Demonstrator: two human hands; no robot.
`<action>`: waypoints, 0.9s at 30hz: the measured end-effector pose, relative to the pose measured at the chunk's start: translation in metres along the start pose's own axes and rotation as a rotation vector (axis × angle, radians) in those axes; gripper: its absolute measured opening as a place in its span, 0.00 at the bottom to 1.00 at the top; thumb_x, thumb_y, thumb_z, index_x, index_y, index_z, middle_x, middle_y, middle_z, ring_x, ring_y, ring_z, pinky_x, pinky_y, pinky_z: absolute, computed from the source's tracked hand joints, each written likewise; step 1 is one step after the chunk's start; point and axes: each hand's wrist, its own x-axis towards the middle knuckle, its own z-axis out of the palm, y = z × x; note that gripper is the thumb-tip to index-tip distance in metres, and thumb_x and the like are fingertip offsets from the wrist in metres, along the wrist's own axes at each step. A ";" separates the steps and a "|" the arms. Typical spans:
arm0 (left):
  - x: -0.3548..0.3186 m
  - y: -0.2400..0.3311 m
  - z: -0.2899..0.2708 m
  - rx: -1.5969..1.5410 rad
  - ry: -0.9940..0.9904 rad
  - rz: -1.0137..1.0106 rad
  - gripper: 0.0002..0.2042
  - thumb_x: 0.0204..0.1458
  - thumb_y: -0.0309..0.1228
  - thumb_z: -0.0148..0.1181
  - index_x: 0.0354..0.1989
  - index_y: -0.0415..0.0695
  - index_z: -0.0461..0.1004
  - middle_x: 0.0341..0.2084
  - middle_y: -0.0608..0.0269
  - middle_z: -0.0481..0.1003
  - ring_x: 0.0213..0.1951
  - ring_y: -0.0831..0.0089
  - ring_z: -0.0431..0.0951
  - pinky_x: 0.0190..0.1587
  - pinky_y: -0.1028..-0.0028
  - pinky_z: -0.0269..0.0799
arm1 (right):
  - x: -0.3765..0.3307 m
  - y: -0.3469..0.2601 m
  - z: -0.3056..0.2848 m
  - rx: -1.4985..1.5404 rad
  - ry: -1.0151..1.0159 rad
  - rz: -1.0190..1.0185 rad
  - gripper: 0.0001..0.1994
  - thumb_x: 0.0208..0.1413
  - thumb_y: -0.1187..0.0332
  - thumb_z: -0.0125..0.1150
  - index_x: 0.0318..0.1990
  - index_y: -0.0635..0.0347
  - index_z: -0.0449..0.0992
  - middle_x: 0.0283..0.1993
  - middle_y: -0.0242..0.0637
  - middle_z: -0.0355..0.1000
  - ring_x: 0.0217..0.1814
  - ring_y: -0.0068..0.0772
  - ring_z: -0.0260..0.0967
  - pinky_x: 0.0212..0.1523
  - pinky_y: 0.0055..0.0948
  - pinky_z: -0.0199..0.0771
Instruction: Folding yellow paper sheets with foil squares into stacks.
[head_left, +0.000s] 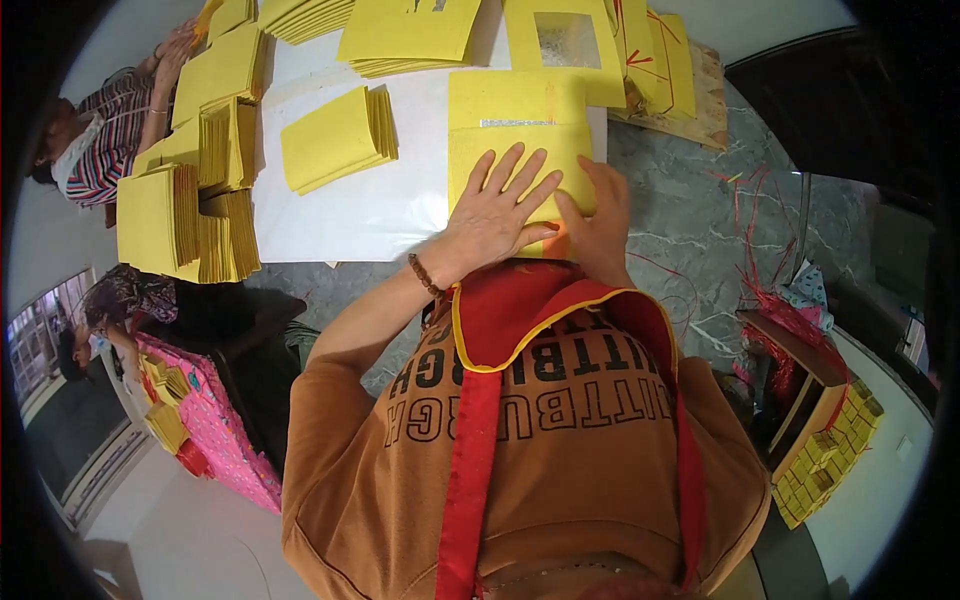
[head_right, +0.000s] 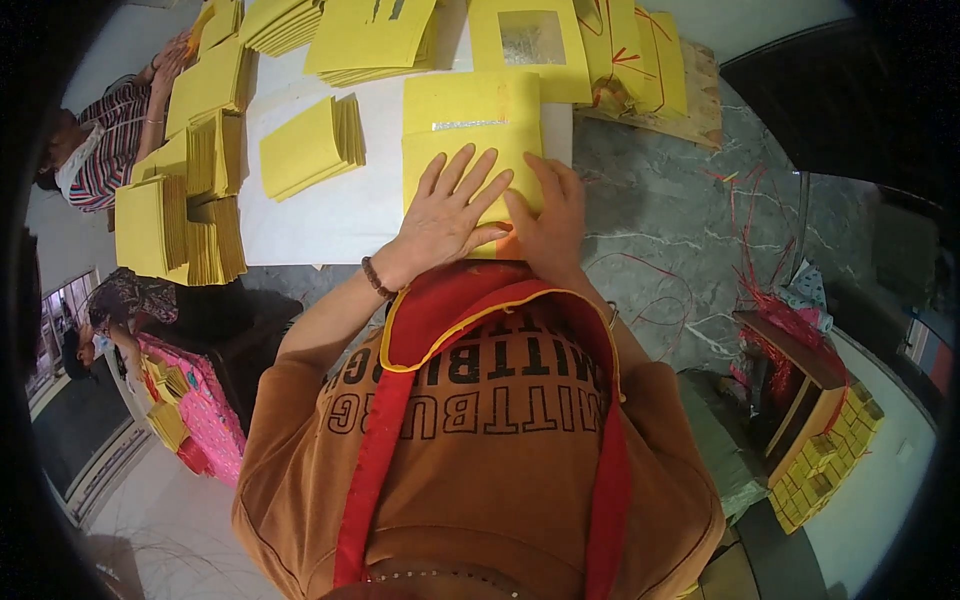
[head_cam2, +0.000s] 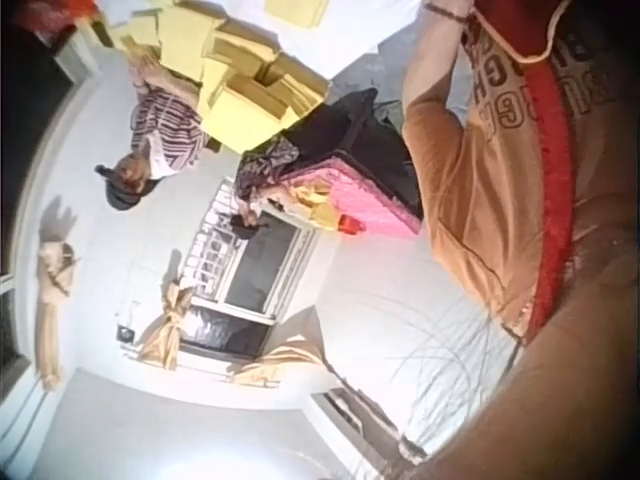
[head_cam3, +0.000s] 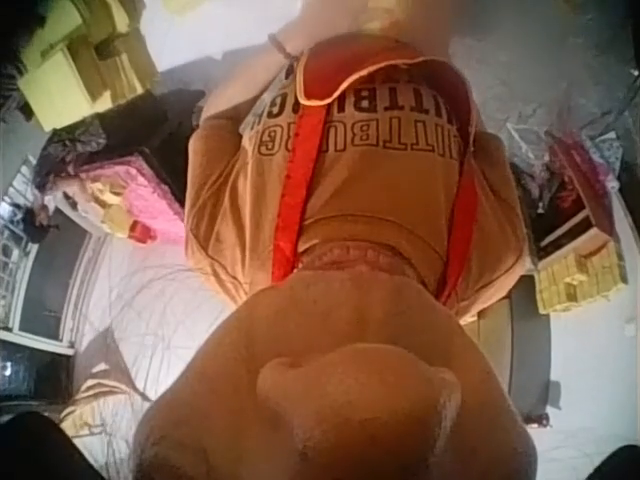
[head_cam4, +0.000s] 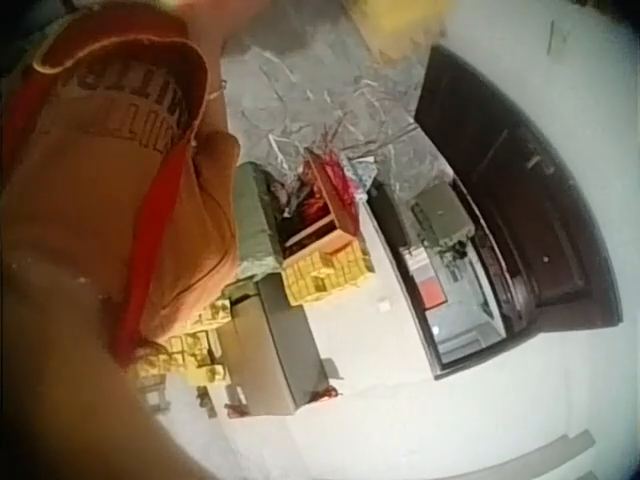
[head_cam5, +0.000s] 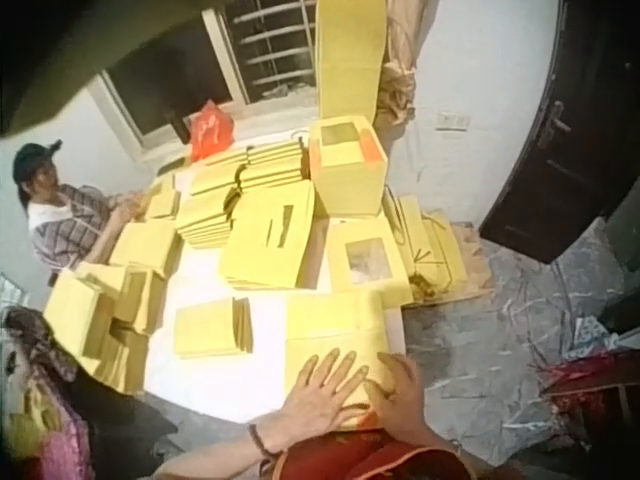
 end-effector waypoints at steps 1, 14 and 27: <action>0.000 0.000 0.001 0.000 0.004 -0.003 0.31 0.49 0.52 0.46 0.60 0.53 0.53 0.60 0.58 0.51 0.61 0.58 0.48 0.61 0.57 0.41 | -0.002 0.000 0.001 0.003 -0.003 0.000 0.25 0.45 0.69 0.60 0.53 0.61 0.64 0.52 0.43 0.62 0.54 0.31 0.58 0.50 0.30 0.61; -0.001 -0.003 0.004 -0.052 0.109 0.045 0.22 0.45 0.41 0.57 0.52 0.66 0.65 0.56 0.57 0.57 0.57 0.58 0.55 0.56 0.58 0.49 | -0.017 0.032 0.010 0.917 -0.150 0.536 0.27 0.49 0.68 0.58 0.56 0.66 0.58 0.51 0.42 0.63 0.50 0.31 0.62 0.50 0.29 0.61; -0.004 0.005 -0.007 0.326 0.084 0.263 0.22 0.45 0.31 0.51 0.50 0.34 0.63 0.46 0.45 0.65 0.44 0.60 0.67 0.43 0.68 0.64 | -0.025 0.031 0.014 0.969 -0.060 0.542 0.18 0.59 0.69 0.42 0.55 0.67 0.61 0.52 0.36 0.62 0.52 0.24 0.58 0.52 0.22 0.56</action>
